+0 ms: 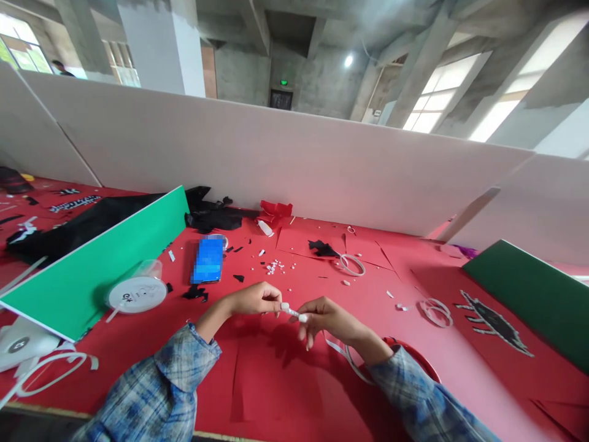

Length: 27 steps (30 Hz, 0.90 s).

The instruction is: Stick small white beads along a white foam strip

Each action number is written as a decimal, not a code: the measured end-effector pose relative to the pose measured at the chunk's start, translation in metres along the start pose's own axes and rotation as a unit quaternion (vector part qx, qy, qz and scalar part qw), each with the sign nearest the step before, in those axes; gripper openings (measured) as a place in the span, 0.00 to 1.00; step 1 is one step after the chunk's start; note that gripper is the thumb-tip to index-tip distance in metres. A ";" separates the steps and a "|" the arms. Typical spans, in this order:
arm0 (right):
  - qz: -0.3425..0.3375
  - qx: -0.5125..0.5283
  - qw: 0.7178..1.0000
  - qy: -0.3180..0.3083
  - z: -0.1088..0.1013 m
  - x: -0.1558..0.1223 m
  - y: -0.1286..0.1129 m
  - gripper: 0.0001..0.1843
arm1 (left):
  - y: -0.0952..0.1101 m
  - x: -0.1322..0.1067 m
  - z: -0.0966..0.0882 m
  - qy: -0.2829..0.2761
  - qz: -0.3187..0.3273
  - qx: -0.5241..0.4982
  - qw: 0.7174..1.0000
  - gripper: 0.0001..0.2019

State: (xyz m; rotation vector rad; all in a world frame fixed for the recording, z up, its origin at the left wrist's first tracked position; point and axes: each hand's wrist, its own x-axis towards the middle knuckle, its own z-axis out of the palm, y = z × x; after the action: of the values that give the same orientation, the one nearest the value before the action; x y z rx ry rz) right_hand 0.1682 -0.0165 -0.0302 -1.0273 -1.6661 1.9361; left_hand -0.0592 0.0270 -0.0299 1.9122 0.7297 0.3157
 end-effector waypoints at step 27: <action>0.025 -0.152 0.985 0.075 0.015 -0.018 0.001 0.07 | -0.012 -0.034 -0.037 -0.040 -0.124 0.007 0.992 0.19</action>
State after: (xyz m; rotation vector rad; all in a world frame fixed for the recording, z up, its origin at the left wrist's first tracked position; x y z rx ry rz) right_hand 0.1693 -0.0399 -0.0254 -1.3023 -1.9017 1.6183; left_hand -0.1092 0.0367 -0.0204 1.8117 0.9058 0.0794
